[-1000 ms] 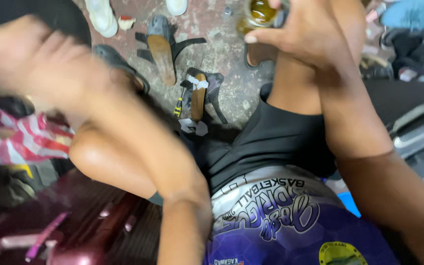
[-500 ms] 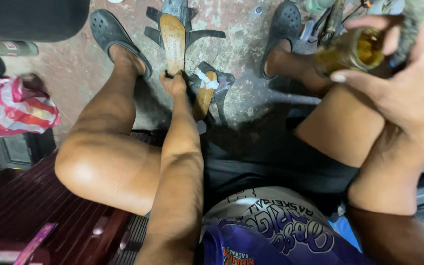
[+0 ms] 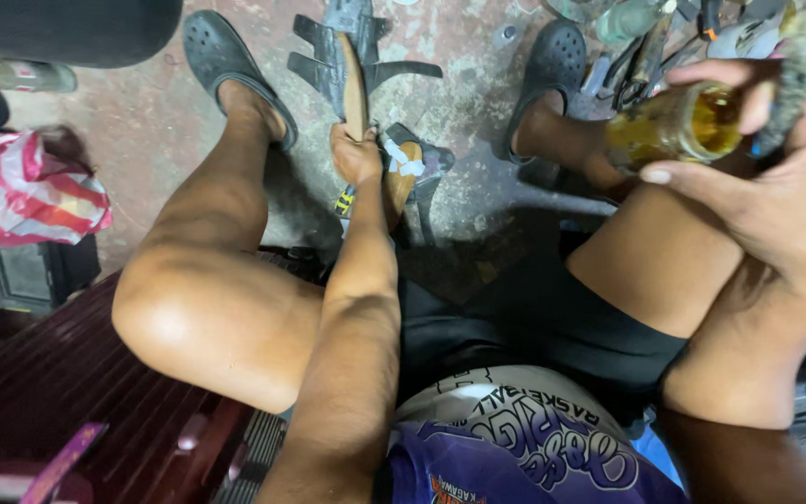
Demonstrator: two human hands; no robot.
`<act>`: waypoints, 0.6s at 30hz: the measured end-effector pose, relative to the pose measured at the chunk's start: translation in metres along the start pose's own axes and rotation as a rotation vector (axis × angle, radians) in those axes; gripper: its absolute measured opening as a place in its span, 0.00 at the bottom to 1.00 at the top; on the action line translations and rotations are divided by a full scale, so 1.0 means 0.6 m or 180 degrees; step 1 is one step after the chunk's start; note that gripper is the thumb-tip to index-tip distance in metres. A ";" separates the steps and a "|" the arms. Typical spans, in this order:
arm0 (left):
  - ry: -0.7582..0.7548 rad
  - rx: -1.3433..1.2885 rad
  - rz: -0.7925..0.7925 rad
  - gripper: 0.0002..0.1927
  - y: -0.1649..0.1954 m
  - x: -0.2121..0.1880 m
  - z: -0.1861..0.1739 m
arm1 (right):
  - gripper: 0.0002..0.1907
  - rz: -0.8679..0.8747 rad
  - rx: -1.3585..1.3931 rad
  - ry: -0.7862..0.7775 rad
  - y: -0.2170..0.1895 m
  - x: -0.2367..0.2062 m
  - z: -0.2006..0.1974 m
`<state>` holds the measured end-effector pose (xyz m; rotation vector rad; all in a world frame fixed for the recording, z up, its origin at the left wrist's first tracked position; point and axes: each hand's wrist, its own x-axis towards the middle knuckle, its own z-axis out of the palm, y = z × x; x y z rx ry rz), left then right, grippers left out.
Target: The person sits on the floor of a cluttered shoe repair workshop and applies glue with a brush to a wooden shoe last, rotating it to coat different sides. They dip the brush into a jar of glue, briefly handle a metal tin, and continue brushing the glue over the wooden form.
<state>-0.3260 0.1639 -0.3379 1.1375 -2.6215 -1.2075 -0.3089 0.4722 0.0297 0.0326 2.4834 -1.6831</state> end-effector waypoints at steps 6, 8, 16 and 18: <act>0.0552 -0.0607 0.1237 0.17 0.068 -0.055 -0.047 | 0.33 -0.0658 -0.1649 -0.0061 -0.048 -0.046 0.007; 0.0654 -0.0807 0.1401 0.17 0.117 -0.067 -0.068 | 0.34 -0.0229 -0.2136 0.0162 -0.060 -0.072 0.008; 0.0918 -0.1862 0.2433 0.14 0.330 -0.138 -0.243 | 0.33 -0.0997 -0.0679 0.0348 -0.020 -0.094 -0.019; 0.0936 -0.2110 0.2657 0.13 0.362 -0.166 -0.294 | 0.33 -0.1135 -0.0365 0.0432 -0.009 -0.105 -0.024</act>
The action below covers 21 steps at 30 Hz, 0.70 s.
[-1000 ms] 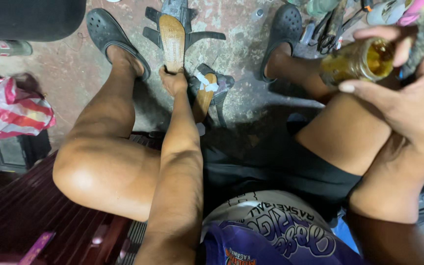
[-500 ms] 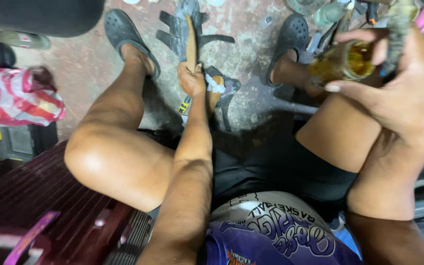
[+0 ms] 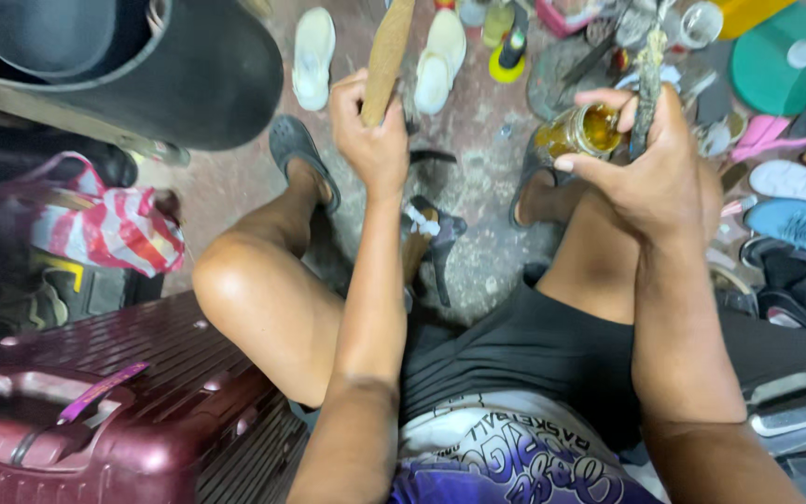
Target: The person sits on the floor of a cluttered shoe repair workshop and applies glue with a brush to a wooden shoe last, rotating it to coat different sides. They dip the brush into a jar of glue, briefly handle a metal tin, and continue brushing the glue over the wooden form.
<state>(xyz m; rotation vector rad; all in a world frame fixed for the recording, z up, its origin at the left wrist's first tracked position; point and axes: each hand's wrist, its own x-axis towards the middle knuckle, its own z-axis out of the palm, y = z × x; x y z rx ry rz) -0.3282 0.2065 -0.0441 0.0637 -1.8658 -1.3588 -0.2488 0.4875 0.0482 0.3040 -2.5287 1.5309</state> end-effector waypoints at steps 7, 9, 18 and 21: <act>-0.0215 -0.0378 0.0171 0.12 0.146 0.023 -0.065 | 0.37 -0.0249 -0.0274 0.0248 -0.021 -0.031 -0.016; -0.0271 -0.0316 0.0234 0.12 0.173 0.016 -0.076 | 0.37 -0.0177 -0.0547 0.0276 -0.026 -0.037 -0.022; -0.0285 -0.0037 0.0158 0.17 0.230 -0.037 -0.143 | 0.39 -0.0734 -0.0314 0.0313 -0.035 -0.060 -0.033; -0.0155 -0.0624 -0.0879 0.20 0.251 -0.050 -0.199 | 0.39 -0.0944 -0.0971 0.0076 -0.049 -0.083 -0.034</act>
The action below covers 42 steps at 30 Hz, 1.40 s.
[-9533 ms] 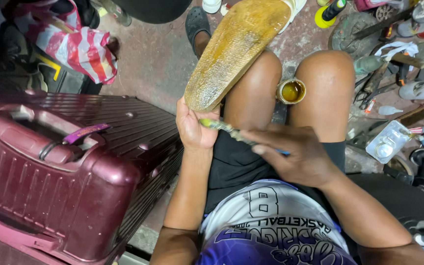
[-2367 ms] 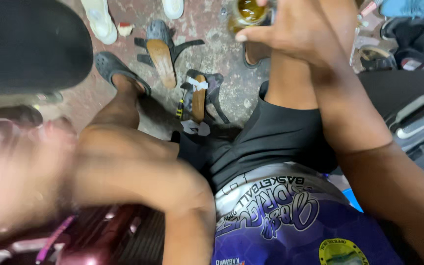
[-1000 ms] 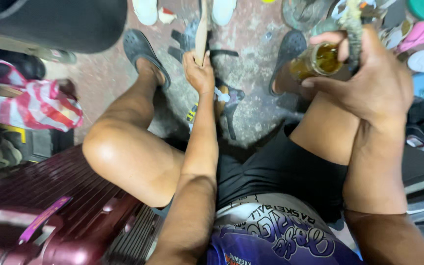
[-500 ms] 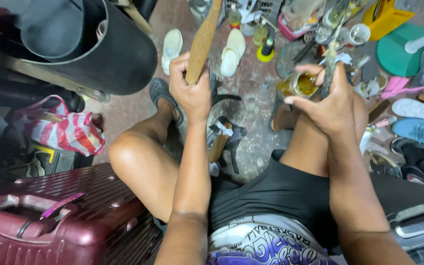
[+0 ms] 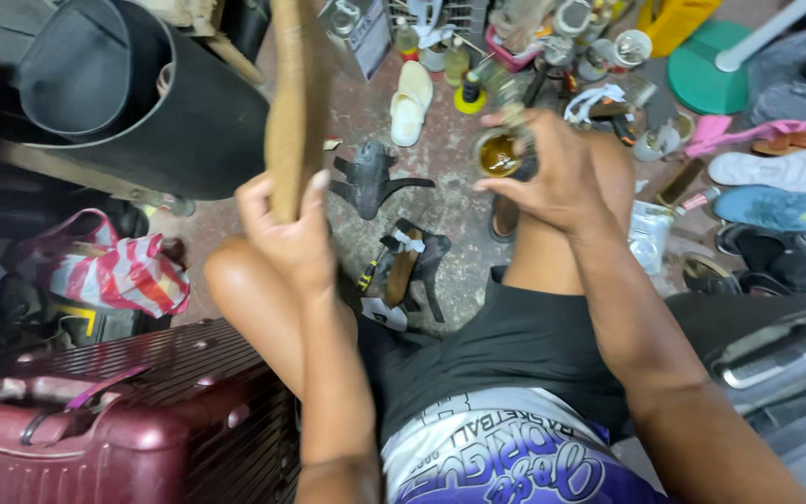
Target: The person sits on the floor of a cluttered shoe repair workshop and applies glue with a brush to a wooden shoe last, rotating it to coat different sides. They dip the brush into a jar of glue, briefly handle a metal tin, and continue brushing the glue over the wooden form.
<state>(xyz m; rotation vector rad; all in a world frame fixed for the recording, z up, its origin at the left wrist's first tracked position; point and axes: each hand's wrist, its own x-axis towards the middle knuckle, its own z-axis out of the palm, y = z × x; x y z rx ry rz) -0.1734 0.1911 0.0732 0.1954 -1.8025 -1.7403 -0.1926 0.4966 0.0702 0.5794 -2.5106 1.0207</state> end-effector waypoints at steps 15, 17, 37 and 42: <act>-0.0087 0.1150 0.0631 0.16 0.050 -0.053 -0.132 | 0.37 -0.0277 0.0997 0.0014 -0.052 -0.003 0.046; -0.0226 0.1174 0.0420 0.16 0.021 -0.059 -0.112 | 0.38 -0.0072 0.0904 0.0017 -0.042 0.000 0.053; 0.0726 -0.0931 -0.4125 0.27 -0.444 -0.021 0.107 | 0.35 0.0927 0.0687 -0.0043 0.018 0.060 0.043; -0.0139 -0.0748 -0.3577 0.20 -0.417 -0.034 0.133 | 0.36 0.0507 0.0911 -0.0216 0.032 0.081 0.066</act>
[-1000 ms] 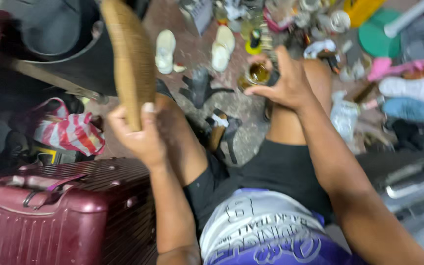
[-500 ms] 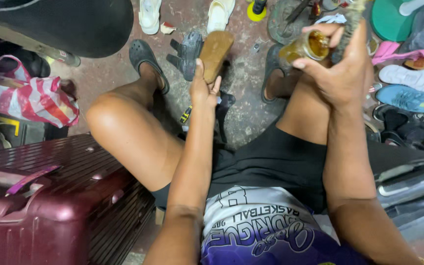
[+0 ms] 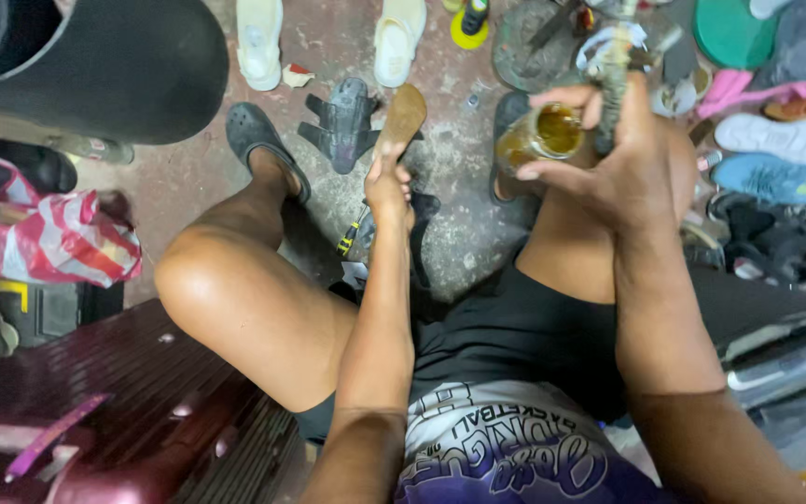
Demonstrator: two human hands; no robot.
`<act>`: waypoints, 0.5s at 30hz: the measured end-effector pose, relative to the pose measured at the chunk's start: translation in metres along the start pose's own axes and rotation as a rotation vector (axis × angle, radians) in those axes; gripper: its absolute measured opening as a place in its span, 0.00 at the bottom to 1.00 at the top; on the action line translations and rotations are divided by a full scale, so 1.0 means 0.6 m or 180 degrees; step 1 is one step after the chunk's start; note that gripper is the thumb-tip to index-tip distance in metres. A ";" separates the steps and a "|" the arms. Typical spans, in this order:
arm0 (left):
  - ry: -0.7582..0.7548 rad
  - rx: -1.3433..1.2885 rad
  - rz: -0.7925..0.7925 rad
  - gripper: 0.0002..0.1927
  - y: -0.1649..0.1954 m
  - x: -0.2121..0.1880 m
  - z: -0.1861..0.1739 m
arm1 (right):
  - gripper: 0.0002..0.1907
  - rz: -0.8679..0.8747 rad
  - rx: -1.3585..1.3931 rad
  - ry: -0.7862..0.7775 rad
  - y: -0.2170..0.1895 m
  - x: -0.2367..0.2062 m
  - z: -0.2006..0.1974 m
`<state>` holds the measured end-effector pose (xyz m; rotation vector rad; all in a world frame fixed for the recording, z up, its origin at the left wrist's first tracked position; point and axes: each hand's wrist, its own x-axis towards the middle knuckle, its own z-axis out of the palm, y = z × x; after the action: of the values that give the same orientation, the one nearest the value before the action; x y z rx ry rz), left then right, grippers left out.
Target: The person sits on the floor of a cluttered shoe repair workshop and applies glue with a brush to a wooden shoe last, rotating it to coat different sides. They dip the brush into a jar of glue, briefly handle a metal tin, and continue brushing the glue over the wooden form.
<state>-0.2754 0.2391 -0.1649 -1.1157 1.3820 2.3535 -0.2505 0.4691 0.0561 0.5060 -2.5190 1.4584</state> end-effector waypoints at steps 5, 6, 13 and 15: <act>-0.2384 0.1380 0.1833 0.34 0.094 -0.157 0.053 | 0.37 -0.0011 -0.0045 -0.0134 -0.004 -0.007 0.009; -0.2514 0.1785 0.2057 0.39 0.120 -0.196 0.054 | 0.35 0.0006 0.0256 -0.0103 -0.006 -0.007 0.010; -0.1788 0.2809 0.2678 0.44 0.189 -0.318 0.088 | 0.37 0.0033 0.0060 -0.0161 -0.010 0.001 0.029; -0.1660 0.2577 0.2139 0.42 0.184 -0.320 0.082 | 0.40 0.0006 -0.0149 -0.0159 -0.010 -0.003 0.035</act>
<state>-0.2222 0.2570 0.0545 0.1982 2.3458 1.8064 -0.2465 0.4487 0.0498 0.5389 -2.5859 1.4007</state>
